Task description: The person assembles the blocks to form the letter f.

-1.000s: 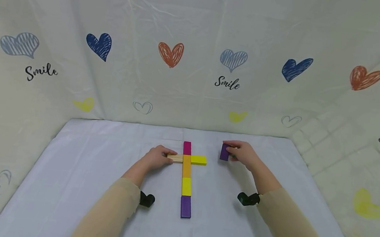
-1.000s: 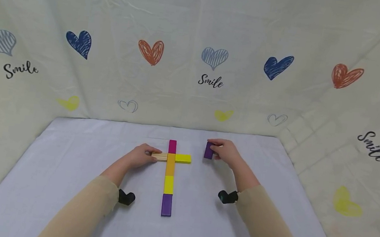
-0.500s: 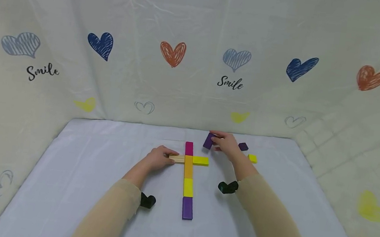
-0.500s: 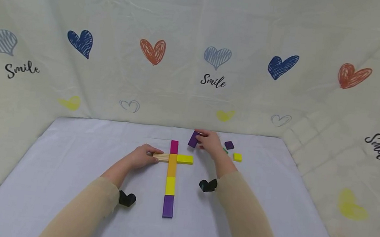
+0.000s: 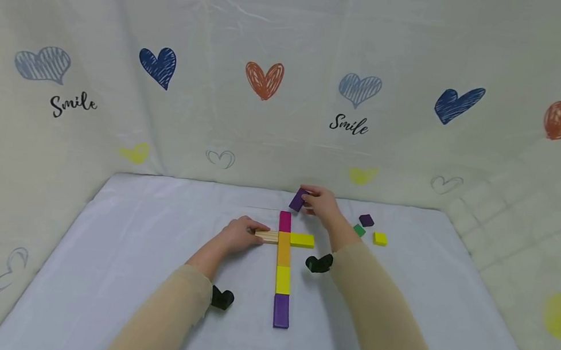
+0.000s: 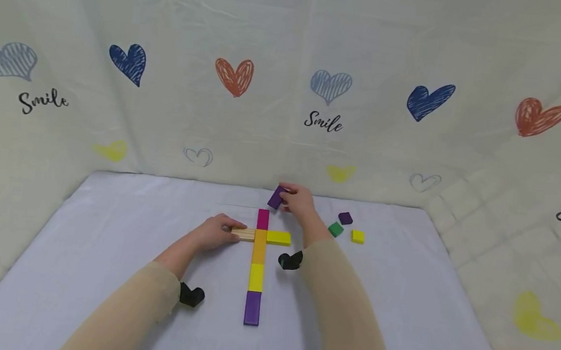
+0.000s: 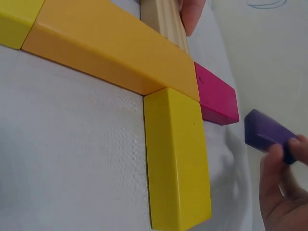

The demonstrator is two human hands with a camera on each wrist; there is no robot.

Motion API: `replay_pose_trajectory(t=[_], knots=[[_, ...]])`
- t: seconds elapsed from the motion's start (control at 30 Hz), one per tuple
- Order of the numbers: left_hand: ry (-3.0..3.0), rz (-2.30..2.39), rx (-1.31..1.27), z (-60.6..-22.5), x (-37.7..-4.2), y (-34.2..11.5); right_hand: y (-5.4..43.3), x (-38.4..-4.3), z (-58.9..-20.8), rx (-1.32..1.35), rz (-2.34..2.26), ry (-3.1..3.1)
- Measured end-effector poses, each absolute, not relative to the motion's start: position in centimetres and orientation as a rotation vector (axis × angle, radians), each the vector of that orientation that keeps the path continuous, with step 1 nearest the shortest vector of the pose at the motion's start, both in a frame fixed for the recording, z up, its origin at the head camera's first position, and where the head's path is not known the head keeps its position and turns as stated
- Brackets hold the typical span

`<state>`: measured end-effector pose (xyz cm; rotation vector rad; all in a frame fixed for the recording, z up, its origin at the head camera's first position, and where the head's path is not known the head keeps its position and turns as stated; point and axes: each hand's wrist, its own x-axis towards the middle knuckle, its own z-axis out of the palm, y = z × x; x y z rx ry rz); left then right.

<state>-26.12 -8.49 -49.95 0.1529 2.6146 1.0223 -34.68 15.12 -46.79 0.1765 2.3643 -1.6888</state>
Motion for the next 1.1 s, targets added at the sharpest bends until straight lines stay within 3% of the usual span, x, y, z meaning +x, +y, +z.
replay_pose_trajectory(t=[0.5, 1.1], knots=[[2.613, 1.017, 0.156, -50.2, -26.4, -8.3, 13.9, -35.4, -48.0, 0.232, -1.694, 2.313], [2.624, 1.02, 0.154, -50.2, -26.3, -8.6, 13.5, -36.2, -49.0, 0.208, -1.297, 2.487]])
